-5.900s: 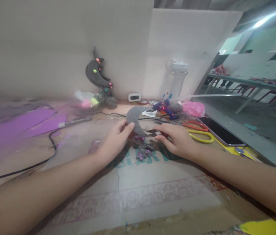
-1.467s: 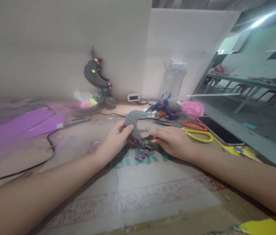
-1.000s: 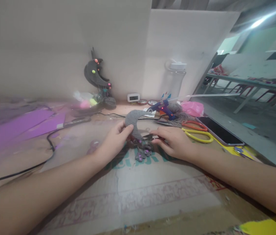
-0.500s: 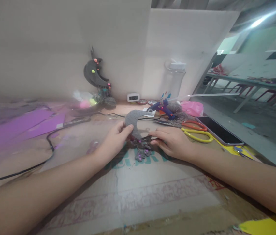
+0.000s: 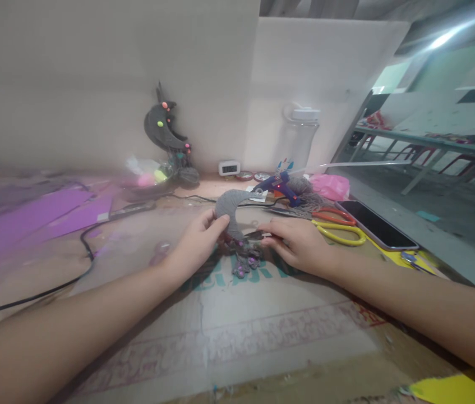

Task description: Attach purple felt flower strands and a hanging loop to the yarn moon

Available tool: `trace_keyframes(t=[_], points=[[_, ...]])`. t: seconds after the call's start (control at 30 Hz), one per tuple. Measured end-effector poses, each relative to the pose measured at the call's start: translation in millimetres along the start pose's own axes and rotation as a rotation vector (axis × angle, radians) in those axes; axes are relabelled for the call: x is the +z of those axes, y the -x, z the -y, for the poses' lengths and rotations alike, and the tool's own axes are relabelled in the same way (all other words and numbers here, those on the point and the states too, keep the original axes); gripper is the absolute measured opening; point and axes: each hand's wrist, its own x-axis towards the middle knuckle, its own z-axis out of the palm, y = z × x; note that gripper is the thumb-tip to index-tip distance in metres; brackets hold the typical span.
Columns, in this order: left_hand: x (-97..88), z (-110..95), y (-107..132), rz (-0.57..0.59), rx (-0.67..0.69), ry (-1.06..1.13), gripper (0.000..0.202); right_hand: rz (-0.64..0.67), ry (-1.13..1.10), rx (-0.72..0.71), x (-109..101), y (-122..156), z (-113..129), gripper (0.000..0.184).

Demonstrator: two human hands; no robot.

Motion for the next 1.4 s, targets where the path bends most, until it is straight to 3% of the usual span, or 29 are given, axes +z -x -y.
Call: trace_keyframes(t=[0.13,0.6,1.4], points=[[-0.4,1.5,0.1,-0.011,-0.002,-0.002,0.018,0.014,-0.036,0.051,-1.6,-0.2,0.0,0.024],[-1.4,4.5,-0.4,0.040,-0.013,0.045,0.018,0.024,-0.021,-0.003,2.9,0.5,-3.4,0.025],[0.3,-0.6,0.6,0.013,-0.015,0.028,0.017,0.015,0.012,-0.032,2.1,0.9,-0.9,0.025]])
